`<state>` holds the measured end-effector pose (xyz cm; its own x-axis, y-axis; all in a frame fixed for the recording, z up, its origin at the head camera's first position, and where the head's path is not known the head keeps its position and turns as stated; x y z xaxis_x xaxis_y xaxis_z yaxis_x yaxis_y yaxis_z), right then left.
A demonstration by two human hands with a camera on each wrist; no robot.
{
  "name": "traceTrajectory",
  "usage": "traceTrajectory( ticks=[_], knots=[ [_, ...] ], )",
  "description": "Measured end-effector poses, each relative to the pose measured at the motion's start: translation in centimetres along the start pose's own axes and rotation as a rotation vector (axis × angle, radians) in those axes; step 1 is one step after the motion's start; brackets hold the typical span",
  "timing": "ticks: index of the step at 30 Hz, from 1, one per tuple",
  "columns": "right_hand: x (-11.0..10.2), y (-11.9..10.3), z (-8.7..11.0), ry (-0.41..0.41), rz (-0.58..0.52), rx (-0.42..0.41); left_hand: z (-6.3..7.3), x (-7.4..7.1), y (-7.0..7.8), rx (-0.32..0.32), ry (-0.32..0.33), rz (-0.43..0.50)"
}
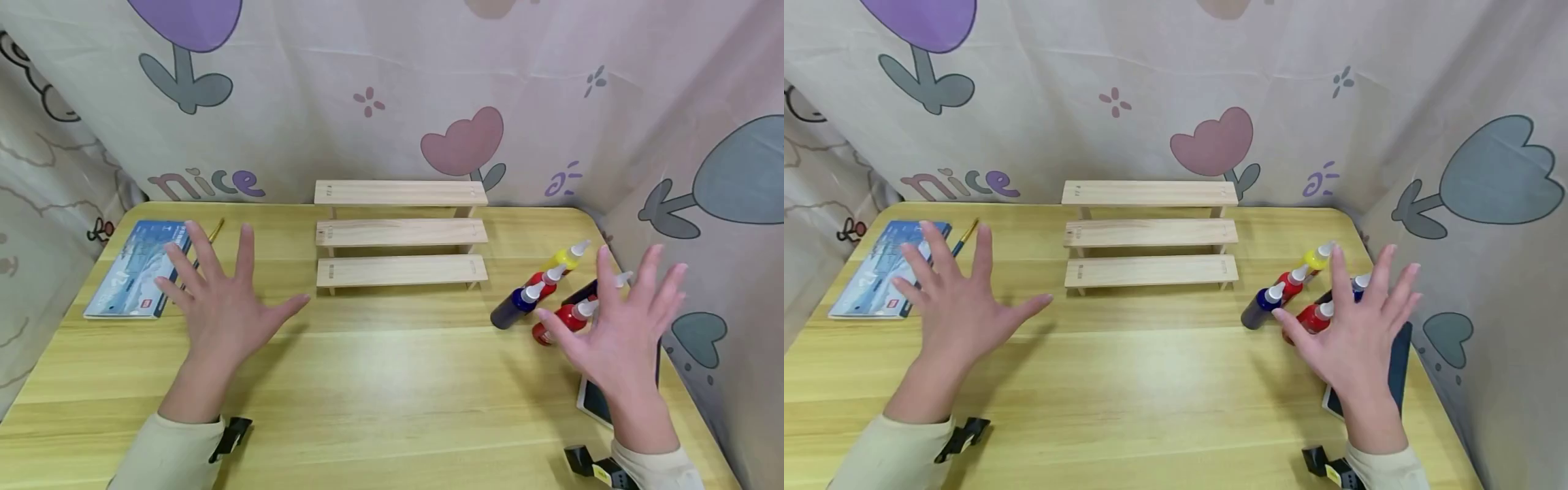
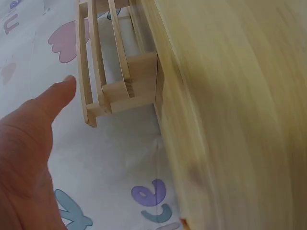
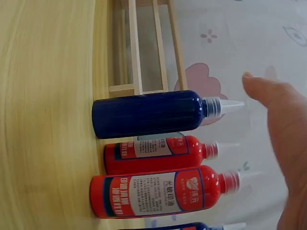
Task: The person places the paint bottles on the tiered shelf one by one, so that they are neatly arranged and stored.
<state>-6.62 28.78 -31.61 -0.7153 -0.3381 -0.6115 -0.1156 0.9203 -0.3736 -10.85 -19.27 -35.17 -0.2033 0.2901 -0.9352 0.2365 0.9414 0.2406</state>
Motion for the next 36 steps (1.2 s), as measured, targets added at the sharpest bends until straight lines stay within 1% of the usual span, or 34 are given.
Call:
traceTrajectory(
  ticks=[2,4,5,7,8,10,13,15,18,22,25,28,31,36],
  knots=[
    [-0.7,-0.7,0.0,0.108,-0.119,0.046,-0.2,0.2,0.2,0.012,0.052,0.059],
    [-1.4,-1.5,0.2,0.216,-0.263,0.110,-0.5,0.5,0.4,0.025,0.118,0.151],
    [-1.6,-1.9,0.4,0.250,-0.334,0.156,-0.6,0.7,0.6,0.029,0.141,0.205],
    [-1.8,-2.3,1.1,0.280,-0.444,0.240,-1.2,1.2,0.8,0.024,0.157,0.325],
    [-1.8,-2.5,1.6,0.260,-0.485,0.274,-1.5,1.5,0.9,0.024,0.155,0.386],
    [-1.4,-2.5,2.4,0.199,-0.561,0.339,-2.3,2.3,0.9,0.015,0.127,0.498],
    [-0.2,-2.2,3.8,0.096,-0.619,0.445,-3.3,3.5,0.9,0.015,0.073,0.635],
    [0.8,-2.0,4.5,0.033,-0.624,0.524,-3.8,4.4,0.7,0.012,0.041,0.719],
    [2.3,-2.0,5.3,-0.048,-0.607,0.614,-4.3,5.5,0.5,-0.017,-0.011,0.849],
    [3.9,-2.1,5.6,-0.132,-0.581,0.663,-4.7,6.6,0.4,-0.040,-0.036,0.980],
    [5.1,-1.8,5.6,-0.182,-0.563,0.685,-5.1,7.2,0.4,-0.029,-0.030,1.048],
    [5.7,-1.7,5.4,-0.193,-0.536,0.701,-5.6,7.7,0.5,-0.017,-0.036,1.100],
    [5.9,-1.6,5.3,-0.193,-0.499,0.711,-5.9,8.2,0.6,-0.019,-0.041,1.144],
    [6.2,-1.5,5.5,-0.192,-0.474,0.699,-6.0,8.6,0.6,-0.028,-0.039,1.164]
  ],
)
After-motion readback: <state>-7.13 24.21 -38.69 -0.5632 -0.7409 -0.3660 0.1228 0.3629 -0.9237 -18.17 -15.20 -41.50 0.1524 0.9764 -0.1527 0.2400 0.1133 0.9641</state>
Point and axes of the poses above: each hand's wrist, its own z-axis away from the middle knuckle, its own x-axis out of the palm, y = z × x, the point moved 3 cm from there along -z, towards the middle knuckle, and after that the axes turned 15 degrees about x, right-handed, at the moved point
